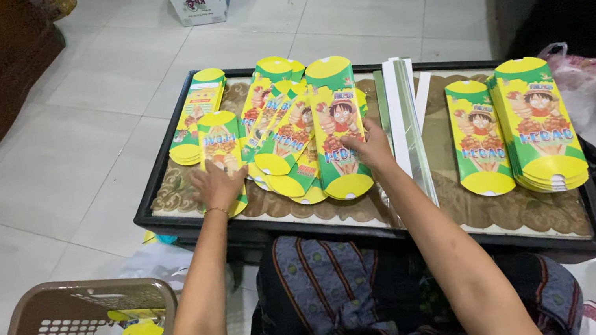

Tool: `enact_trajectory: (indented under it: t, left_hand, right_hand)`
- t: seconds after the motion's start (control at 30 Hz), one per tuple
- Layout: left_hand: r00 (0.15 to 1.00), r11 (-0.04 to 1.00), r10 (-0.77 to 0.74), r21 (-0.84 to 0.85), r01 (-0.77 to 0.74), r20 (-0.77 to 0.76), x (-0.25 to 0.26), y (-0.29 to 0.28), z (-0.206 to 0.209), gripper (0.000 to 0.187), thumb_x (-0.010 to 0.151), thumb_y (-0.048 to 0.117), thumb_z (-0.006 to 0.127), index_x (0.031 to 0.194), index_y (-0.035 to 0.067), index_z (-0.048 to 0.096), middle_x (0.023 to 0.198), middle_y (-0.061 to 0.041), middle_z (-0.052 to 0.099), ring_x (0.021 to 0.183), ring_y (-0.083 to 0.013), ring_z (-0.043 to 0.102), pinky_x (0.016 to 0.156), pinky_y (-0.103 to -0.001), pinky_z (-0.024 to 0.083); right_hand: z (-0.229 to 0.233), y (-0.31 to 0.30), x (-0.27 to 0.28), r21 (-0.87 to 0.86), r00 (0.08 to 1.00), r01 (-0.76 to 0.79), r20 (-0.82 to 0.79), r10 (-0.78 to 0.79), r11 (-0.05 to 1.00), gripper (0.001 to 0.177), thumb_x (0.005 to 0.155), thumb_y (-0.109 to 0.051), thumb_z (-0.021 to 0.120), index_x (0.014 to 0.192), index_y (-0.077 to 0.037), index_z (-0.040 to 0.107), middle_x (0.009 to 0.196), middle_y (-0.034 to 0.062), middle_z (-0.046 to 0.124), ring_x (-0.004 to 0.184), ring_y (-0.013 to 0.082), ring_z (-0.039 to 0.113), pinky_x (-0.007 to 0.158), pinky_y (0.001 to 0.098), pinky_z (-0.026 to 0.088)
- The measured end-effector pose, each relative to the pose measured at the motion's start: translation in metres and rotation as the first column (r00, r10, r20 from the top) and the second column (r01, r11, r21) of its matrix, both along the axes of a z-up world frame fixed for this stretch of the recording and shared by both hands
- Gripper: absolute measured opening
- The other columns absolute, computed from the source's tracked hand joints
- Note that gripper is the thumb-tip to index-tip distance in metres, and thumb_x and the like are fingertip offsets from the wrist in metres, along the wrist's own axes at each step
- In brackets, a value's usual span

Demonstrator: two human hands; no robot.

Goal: The person assembles flat yellow and green printed paper boxes by folding and tucking flaps into slots. They handle multiple boxes one at a time, aligning edges and securing the structure, then place finished boxes into a stack on the table.

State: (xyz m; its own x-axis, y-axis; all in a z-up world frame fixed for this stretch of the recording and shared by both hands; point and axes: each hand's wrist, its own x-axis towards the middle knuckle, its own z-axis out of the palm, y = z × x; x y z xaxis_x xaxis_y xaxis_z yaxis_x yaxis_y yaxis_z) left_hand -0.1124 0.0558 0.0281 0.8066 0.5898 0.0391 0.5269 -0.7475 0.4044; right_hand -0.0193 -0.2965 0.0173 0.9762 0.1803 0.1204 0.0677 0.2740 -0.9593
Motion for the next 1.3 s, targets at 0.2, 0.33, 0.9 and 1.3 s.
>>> enact_trajectory:
  t: [0.2, 0.33, 0.9, 1.3]
  left_hand:
    - [0.888, 0.944, -0.33, 0.106, 0.312, 0.319, 0.016, -0.033, -0.014, 0.091, 0.091, 0.063, 0.066, 0.151, 0.0, 0.04, 0.159, -0.034, 0.029, 0.151, -0.0475, 0.019, 0.121, -0.062, 0.015]
    - [0.689, 0.796, -0.442, -0.104, 0.597, 0.574, 0.025, -0.065, -0.018, 0.066, 0.103, 0.049, 0.059, 0.146, -0.001, 0.048, 0.145, -0.027, 0.053, 0.137, -0.0378, 0.048, 0.116, -0.049, 0.036]
    - [0.741, 0.233, -0.078, -0.711, 0.664, 0.667, 0.042, -0.106, -0.004, 0.03, 0.094, 0.007, 0.071, 0.121, 0.004, 0.058, 0.101, 0.0, 0.069, 0.084, -0.0063, 0.062, 0.066, -0.021, 0.048]
    - [0.568, -0.028, -0.109, -0.574, 0.818, 0.815, 0.053, -0.129, 0.004, 0.038, 0.103, 0.011, 0.065, 0.138, 0.001, 0.055, 0.128, -0.003, 0.067, 0.116, -0.0105, 0.063, 0.099, -0.027, 0.053]
  right_hand:
    - [0.001, 0.016, -0.004, 0.068, 0.995, -0.084, 0.054, 0.08, 0.994, 0.05, 0.088, 0.001, 0.072, 0.136, 0.001, 0.055, 0.12, 0.0113, 0.072, 0.102, 0.0165, 0.072, 0.088, 0.0309, 0.06]
    - [0.004, 0.027, -0.011, 0.196, 0.987, -0.161, 0.052, 0.153, 0.967, 0.049, 0.091, 0.0, 0.072, 0.137, 0.001, 0.054, 0.122, 0.0124, 0.072, 0.104, 0.0171, 0.071, 0.091, 0.0323, 0.059]
    - [0.018, 0.035, -0.012, 0.137, 0.982, -0.181, 0.087, 0.17, 0.974, 0.046, 0.093, -0.003, 0.072, 0.136, 0.002, 0.055, 0.123, 0.0094, 0.07, 0.107, 0.015, 0.068, 0.095, 0.0329, 0.057]
    - [0.031, 0.043, -0.011, 0.18, 0.971, -0.23, 0.114, 0.212, 0.956, 0.046, 0.097, -0.006, 0.067, 0.14, -0.001, 0.05, 0.129, 0.0081, 0.066, 0.114, 0.014, 0.065, 0.098, 0.0312, 0.054]
